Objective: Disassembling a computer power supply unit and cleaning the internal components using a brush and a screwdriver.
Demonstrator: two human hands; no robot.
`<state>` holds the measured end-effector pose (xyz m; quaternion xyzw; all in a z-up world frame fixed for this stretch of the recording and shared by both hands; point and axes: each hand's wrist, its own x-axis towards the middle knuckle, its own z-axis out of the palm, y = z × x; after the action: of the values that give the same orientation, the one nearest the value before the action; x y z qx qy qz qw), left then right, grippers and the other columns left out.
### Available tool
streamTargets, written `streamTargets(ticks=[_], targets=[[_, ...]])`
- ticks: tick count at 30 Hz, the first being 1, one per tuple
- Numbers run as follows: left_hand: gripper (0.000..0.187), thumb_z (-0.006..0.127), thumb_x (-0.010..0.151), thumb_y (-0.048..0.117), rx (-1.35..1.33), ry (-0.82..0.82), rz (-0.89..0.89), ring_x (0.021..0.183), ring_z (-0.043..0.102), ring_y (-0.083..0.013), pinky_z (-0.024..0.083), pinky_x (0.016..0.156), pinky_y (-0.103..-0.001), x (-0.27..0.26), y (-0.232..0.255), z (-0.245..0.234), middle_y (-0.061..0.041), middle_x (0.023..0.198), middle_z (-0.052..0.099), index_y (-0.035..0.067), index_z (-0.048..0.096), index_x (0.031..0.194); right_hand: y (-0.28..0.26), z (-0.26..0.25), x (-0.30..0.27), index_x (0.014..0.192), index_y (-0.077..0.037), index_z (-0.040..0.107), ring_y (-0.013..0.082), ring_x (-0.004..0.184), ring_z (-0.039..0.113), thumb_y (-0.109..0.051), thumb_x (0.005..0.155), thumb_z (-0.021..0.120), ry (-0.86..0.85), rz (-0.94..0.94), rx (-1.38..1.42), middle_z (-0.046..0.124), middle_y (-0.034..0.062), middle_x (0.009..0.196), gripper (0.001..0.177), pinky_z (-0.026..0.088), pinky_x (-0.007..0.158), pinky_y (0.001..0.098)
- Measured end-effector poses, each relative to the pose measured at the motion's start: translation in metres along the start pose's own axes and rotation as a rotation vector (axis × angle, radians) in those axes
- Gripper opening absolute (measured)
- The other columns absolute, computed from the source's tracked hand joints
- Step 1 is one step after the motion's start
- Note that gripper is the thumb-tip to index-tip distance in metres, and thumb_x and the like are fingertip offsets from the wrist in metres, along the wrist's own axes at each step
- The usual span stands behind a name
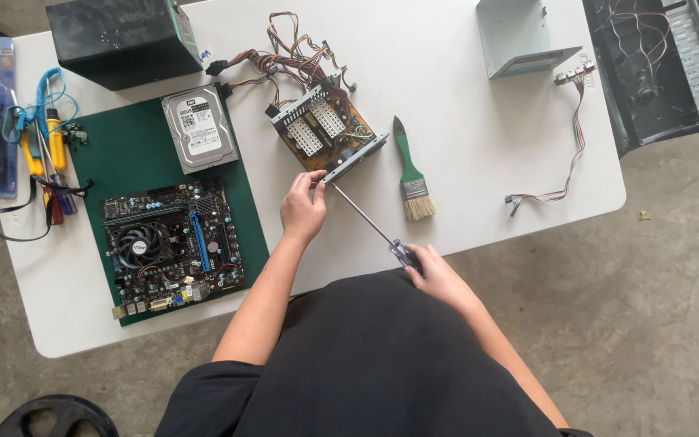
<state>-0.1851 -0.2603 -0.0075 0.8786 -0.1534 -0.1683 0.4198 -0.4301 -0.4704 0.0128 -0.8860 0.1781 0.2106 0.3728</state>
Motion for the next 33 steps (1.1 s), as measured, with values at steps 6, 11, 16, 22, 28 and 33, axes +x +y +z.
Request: streamTargets(ticks=[6,11,16,22,28,33], targets=[[0.028,0.055,0.111,0.02,-0.024,0.016,-0.019,0.119,0.071,-0.0258,0.056,0.103,-0.05,-0.002,0.001,0.004,-0.001,0.122,0.07,0.023,0.068,0.135,0.008,0.008,0.005,0.126,-0.009,0.057,0.0415,0.101,0.077,-0.035,0.087,0.082,0.012,0.153,-0.003,0.073,0.0195,0.108,0.053,0.063,0.081,0.052],[0.027,0.055,0.111,0.021,-0.028,0.029,-0.017,0.119,0.071,-0.025,0.055,0.104,-0.051,-0.002,-0.001,0.005,0.0,0.122,0.07,0.024,0.069,0.133,-0.009,-0.006,-0.003,0.141,-0.015,0.042,0.0458,0.11,0.074,-0.035,0.097,0.065,0.007,0.106,-0.031,0.073,0.0229,0.122,0.054,0.062,0.091,0.0563],[0.027,0.055,0.111,0.02,-0.043,0.039,-0.018,0.119,0.071,-0.0254,0.055,0.104,-0.051,-0.003,-0.004,0.007,-0.001,0.121,0.071,0.023,0.069,0.133,-0.007,-0.004,-0.007,0.163,0.001,0.029,0.0568,0.117,0.066,-0.005,0.095,0.061,0.11,-0.043,-0.115,0.063,0.0356,0.126,0.076,0.059,0.097,0.0624],[0.025,0.059,0.109,0.019,-0.183,0.035,-0.022,0.119,0.071,-0.0216,0.056,0.1,-0.045,0.002,-0.027,0.024,0.001,0.122,0.069,0.024,0.071,0.131,0.0,0.006,-0.008,0.131,-0.013,0.057,0.0395,0.104,0.076,-0.032,0.089,0.079,0.089,0.142,-0.064,0.068,0.0134,0.112,0.051,0.064,0.086,0.0531],[0.03,0.056,0.093,0.01,-0.717,0.304,-0.446,0.086,0.049,-0.0069,0.044,0.08,-0.027,-0.011,-0.035,0.06,0.005,0.103,0.048,0.019,0.056,0.122,-0.007,-0.003,-0.014,0.136,-0.021,0.04,0.0404,0.107,0.077,-0.049,0.099,0.061,0.071,0.103,-0.124,0.075,0.016,0.123,0.051,0.063,0.087,0.0538],[0.026,0.072,0.101,0.031,-1.117,0.083,-0.669,0.103,0.064,-0.0118,0.039,0.087,-0.035,0.0,-0.023,0.081,0.008,0.116,0.063,0.023,0.06,0.123,-0.012,-0.009,-0.019,0.13,-0.008,0.06,0.0393,0.102,0.075,-0.022,0.087,0.08,0.245,-0.127,-0.138,0.069,0.0128,0.107,0.05,0.064,0.086,0.048]])
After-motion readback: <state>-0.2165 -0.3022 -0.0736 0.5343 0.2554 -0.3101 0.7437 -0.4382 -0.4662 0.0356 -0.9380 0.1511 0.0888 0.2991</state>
